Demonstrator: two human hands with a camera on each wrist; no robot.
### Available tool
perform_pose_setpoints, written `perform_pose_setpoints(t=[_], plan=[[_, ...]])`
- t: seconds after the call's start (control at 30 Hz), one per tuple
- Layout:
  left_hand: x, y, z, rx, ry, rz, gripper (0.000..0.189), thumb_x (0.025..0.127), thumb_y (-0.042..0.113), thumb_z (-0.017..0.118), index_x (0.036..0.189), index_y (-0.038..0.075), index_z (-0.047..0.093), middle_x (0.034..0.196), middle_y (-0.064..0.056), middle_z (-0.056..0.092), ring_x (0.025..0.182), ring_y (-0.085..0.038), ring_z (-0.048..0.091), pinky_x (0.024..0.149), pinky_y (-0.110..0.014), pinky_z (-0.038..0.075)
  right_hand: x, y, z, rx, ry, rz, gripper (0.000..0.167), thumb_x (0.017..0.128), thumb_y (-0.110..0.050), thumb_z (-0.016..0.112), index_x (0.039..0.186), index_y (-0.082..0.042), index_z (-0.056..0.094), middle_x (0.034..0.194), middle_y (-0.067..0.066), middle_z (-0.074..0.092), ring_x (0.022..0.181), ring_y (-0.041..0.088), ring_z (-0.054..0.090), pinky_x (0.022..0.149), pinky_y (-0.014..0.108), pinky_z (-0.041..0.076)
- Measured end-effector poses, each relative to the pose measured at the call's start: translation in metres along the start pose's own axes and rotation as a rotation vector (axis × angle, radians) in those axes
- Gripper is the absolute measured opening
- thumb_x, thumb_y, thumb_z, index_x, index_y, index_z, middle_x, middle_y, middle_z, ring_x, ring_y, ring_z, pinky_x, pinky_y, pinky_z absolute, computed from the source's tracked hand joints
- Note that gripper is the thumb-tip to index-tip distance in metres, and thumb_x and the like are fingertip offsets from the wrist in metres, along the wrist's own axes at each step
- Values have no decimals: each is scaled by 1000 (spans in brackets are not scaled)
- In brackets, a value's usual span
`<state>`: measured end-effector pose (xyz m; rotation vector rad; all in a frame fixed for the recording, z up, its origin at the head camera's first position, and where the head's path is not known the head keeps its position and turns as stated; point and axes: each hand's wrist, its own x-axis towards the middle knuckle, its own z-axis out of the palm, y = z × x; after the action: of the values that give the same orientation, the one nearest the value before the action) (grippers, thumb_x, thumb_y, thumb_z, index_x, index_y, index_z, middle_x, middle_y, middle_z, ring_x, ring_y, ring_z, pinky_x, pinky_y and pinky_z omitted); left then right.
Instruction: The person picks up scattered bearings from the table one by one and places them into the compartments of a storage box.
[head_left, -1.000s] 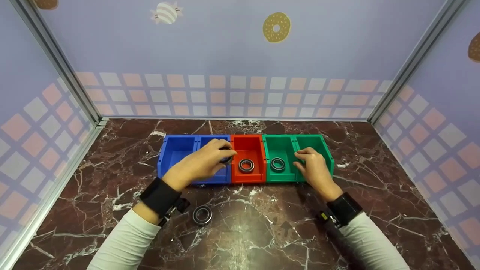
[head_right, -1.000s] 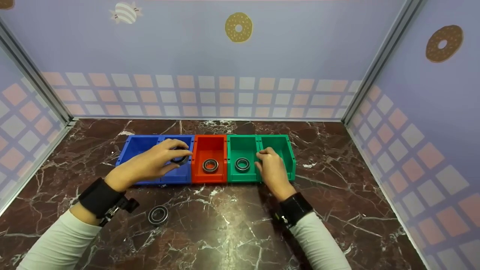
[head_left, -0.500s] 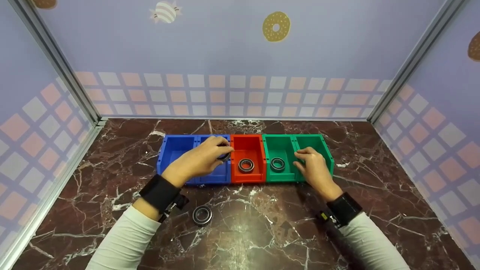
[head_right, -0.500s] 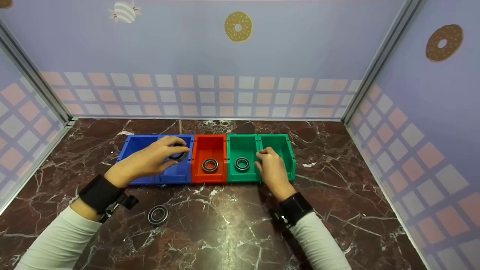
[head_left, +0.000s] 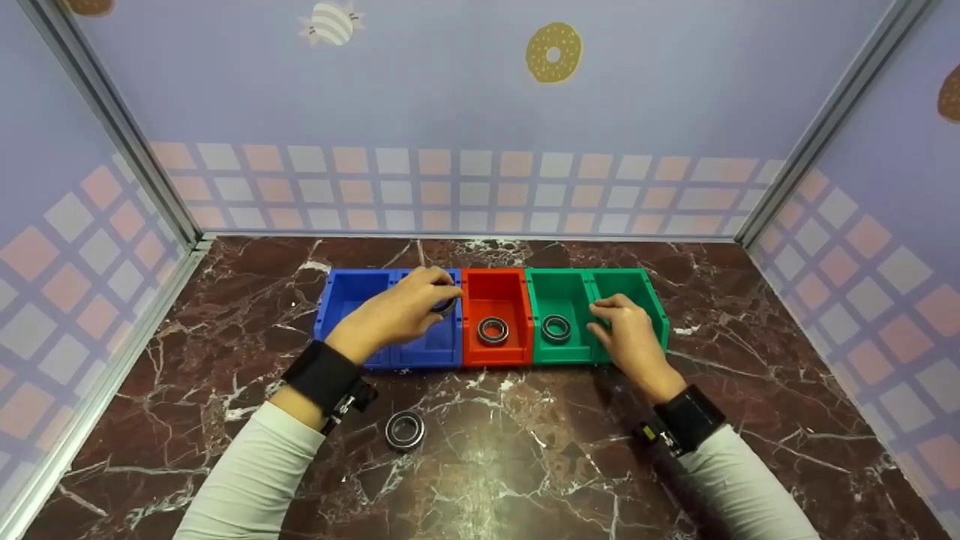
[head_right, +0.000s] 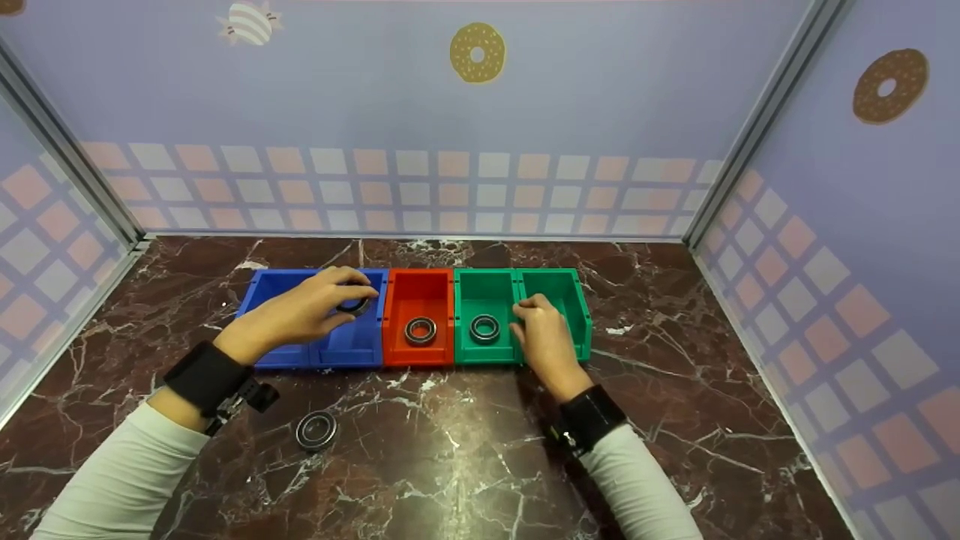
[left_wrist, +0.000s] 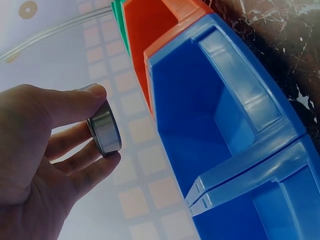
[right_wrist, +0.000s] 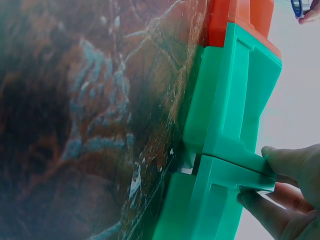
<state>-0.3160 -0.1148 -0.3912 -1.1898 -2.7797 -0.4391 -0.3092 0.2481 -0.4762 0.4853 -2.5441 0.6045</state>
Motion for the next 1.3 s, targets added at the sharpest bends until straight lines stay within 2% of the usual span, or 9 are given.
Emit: perform_pose_setpoints(t=[0.8, 1.13, 1.3], plan=[[5, -30, 17, -50, -37, -82, 42, 87, 2, 70, 129, 4, 65, 125, -17, 59, 117, -35, 55, 106, -47, 45, 0, -1, 0, 7, 8, 0, 33, 82, -4, 78, 113, 6, 71, 108, 20, 68, 102, 35, 68, 84, 47, 58], [6, -36, 21, -72, -52, -132, 44, 88, 3, 70, 131, 5, 63, 127, -16, 59, 120, -35, 54, 108, -47, 44, 0, -1, -1, 7, -9, 11, 33, 84, -5, 76, 114, 5, 71, 111, 20, 67, 103, 35, 68, 84, 46, 58], [8, -39, 26, -68, -61, -137, 44, 88, 4, 70, 131, 5, 63, 126, -16, 59, 119, -34, 55, 108, -47, 44, 0, -1, 0, 7, -10, 16, 33, 84, -5, 77, 115, 5, 71, 111, 20, 67, 103, 35, 68, 84, 46, 58]])
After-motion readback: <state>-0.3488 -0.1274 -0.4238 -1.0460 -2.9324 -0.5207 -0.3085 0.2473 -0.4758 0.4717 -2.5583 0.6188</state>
